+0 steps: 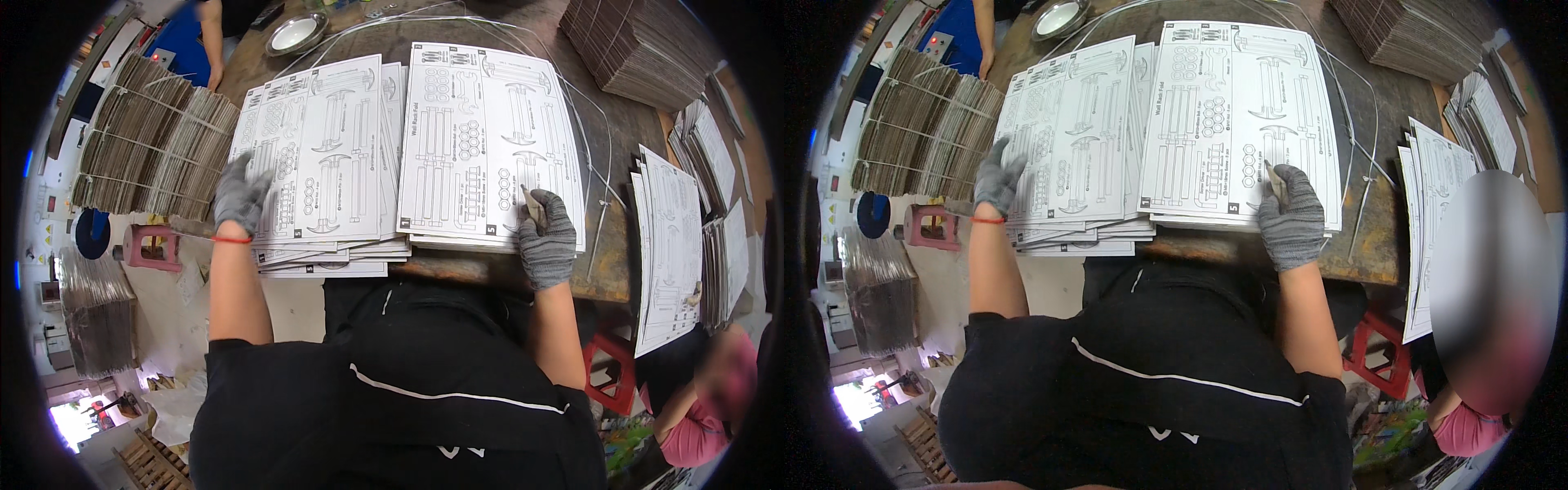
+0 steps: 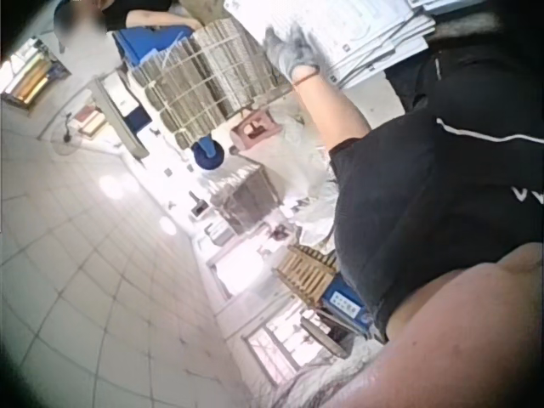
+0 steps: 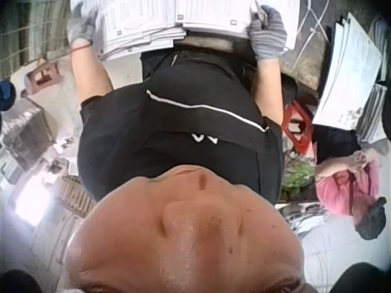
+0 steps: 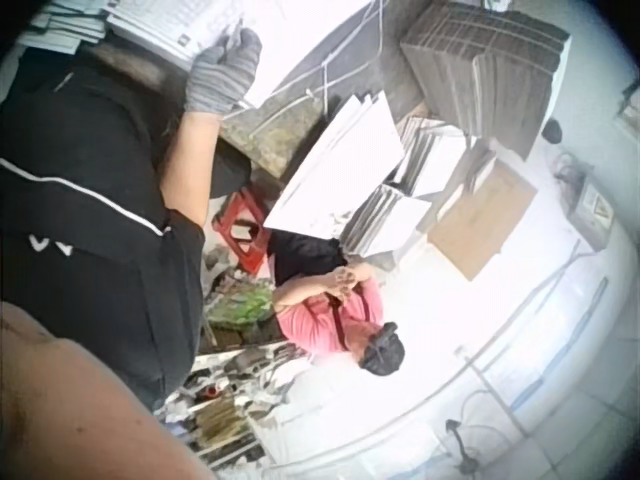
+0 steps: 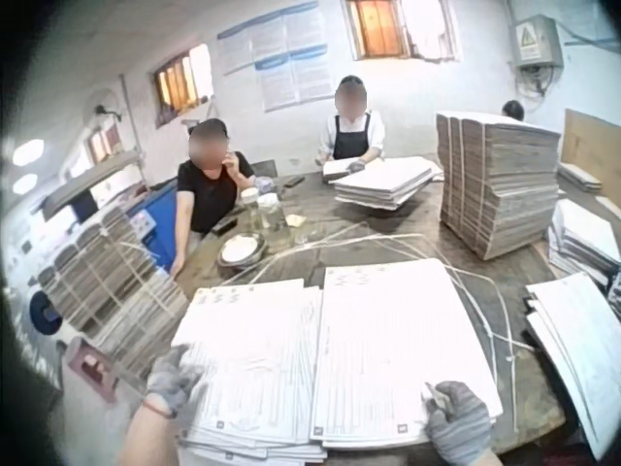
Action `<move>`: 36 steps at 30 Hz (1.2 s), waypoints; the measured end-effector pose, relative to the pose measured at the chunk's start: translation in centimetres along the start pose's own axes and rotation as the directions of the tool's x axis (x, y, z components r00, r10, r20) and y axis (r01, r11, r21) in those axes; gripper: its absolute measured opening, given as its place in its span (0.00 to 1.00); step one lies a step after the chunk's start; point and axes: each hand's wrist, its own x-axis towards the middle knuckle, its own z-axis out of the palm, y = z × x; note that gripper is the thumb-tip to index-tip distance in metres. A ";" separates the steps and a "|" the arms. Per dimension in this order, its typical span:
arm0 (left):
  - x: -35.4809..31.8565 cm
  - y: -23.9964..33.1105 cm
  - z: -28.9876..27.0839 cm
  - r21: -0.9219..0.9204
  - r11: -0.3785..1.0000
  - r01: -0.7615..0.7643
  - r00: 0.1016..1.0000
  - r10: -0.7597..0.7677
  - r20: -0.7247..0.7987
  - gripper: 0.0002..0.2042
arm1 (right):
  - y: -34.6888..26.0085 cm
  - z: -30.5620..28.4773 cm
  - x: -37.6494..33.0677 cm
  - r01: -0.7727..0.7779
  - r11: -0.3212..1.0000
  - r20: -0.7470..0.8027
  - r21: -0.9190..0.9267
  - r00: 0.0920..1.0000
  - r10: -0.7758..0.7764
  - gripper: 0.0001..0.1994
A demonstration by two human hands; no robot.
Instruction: The person repeatedly folds printed paper sheets along pre-printed crease lines and stacks them on the table. The person handles each sheet one at a time, aligns the edges, and folds the sheet in half before placing it into a growing stack.
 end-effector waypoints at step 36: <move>5.2 32.2 9.8 -0.172 0.686 -0.707 0.628 0.720 0.295 0.37 | -6.4 5.5 3.2 0.092 0.855 0.227 -0.510 0.973 0.031 0.10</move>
